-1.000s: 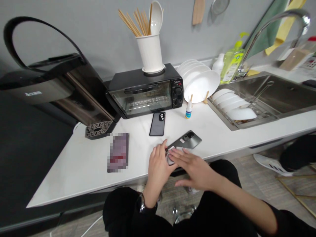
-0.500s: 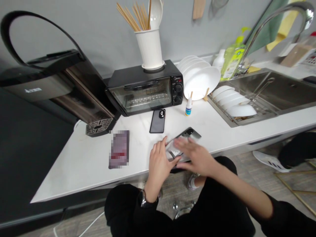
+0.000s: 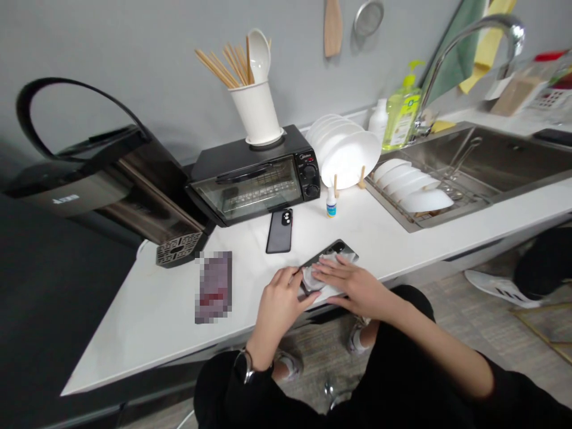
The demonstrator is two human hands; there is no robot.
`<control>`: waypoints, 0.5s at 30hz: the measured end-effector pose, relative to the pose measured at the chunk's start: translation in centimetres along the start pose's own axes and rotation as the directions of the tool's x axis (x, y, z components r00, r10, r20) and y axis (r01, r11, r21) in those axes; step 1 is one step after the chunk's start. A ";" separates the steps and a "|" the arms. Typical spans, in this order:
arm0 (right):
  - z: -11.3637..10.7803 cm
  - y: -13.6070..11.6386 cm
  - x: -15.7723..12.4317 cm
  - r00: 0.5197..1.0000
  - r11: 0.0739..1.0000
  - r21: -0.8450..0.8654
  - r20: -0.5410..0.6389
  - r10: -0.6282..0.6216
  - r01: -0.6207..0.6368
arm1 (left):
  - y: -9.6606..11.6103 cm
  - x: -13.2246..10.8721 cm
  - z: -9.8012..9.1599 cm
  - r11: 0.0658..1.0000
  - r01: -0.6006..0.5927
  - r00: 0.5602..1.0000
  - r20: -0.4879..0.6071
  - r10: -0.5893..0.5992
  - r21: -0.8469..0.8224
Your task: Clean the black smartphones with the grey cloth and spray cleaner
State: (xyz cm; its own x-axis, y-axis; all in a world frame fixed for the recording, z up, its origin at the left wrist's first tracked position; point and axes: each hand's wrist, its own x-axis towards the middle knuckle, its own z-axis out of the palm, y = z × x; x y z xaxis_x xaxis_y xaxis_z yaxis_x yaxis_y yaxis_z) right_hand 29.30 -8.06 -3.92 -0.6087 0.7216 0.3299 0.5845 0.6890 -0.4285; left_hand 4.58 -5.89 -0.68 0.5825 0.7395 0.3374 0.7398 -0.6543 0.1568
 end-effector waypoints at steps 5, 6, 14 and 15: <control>-1.8 2.1 1.1 0.996 0.993 0.069 -0.011 -0.092 0.093 | -1.2 0.3 -0.3 0.978 -0.208 0.978 0.000 0.208 0.019; -2.4 2.4 1.3 0.996 0.993 0.075 -0.023 -0.089 0.090 | -1.3 0.3 -0.1 0.977 -0.211 0.977 -0.021 0.211 0.006; -4.5 4.3 5.3 0.985 0.992 -0.128 -0.170 -0.026 0.004 | -0.3 1.9 1.8 0.961 0.169 0.968 -0.147 -0.204 -0.218; -4.2 4.6 5.8 0.986 0.990 -0.140 -0.163 -0.019 -0.004 | -0.2 1.9 1.7 0.948 0.199 0.964 -0.124 -0.235 -0.246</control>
State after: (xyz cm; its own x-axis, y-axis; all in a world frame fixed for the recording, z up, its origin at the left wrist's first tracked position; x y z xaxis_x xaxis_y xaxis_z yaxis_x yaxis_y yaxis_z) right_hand 30.71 -0.36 -0.45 -0.5240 0.7098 0.4707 0.6566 0.6887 -0.3076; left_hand 6.09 -4.05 -1.69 0.3459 0.8470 0.4037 0.7348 -0.5121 0.4447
